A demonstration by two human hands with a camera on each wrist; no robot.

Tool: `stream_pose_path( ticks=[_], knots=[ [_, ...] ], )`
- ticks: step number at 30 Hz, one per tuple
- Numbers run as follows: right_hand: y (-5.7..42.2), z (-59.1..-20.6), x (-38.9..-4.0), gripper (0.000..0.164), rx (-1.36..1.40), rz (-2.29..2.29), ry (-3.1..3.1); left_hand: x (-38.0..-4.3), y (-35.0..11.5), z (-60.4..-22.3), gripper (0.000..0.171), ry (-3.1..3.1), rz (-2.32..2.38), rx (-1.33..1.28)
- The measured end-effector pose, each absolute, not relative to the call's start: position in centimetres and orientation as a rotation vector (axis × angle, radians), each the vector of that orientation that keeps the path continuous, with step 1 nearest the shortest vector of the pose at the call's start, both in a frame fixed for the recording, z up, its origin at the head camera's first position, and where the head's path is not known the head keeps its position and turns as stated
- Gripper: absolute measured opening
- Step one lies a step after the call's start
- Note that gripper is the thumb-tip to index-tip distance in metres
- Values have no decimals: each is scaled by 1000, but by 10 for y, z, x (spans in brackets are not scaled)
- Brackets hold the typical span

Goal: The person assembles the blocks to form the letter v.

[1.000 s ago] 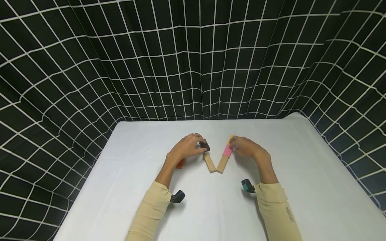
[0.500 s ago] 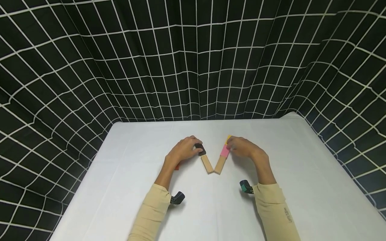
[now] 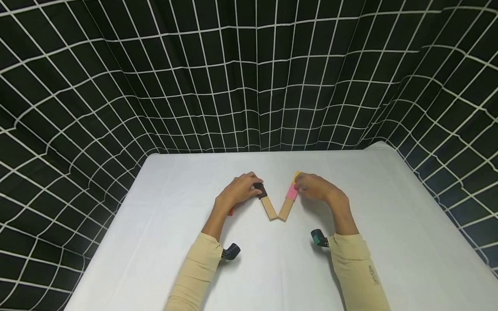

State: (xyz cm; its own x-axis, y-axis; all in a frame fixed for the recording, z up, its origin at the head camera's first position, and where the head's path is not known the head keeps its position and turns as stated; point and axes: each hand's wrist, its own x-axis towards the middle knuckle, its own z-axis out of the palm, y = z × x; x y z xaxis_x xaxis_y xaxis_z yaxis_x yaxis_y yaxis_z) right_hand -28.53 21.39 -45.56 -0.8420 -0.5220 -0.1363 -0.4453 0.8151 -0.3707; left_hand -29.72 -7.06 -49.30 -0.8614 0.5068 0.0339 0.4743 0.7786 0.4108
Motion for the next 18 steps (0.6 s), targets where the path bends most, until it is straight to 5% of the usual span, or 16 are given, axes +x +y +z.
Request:
stream_pose_path(
  ticks=[18],
  knots=[
    [213,-455,-286,28,-733,-466,2756,-295,-66,-490,43,2869,569,800]
  ],
)
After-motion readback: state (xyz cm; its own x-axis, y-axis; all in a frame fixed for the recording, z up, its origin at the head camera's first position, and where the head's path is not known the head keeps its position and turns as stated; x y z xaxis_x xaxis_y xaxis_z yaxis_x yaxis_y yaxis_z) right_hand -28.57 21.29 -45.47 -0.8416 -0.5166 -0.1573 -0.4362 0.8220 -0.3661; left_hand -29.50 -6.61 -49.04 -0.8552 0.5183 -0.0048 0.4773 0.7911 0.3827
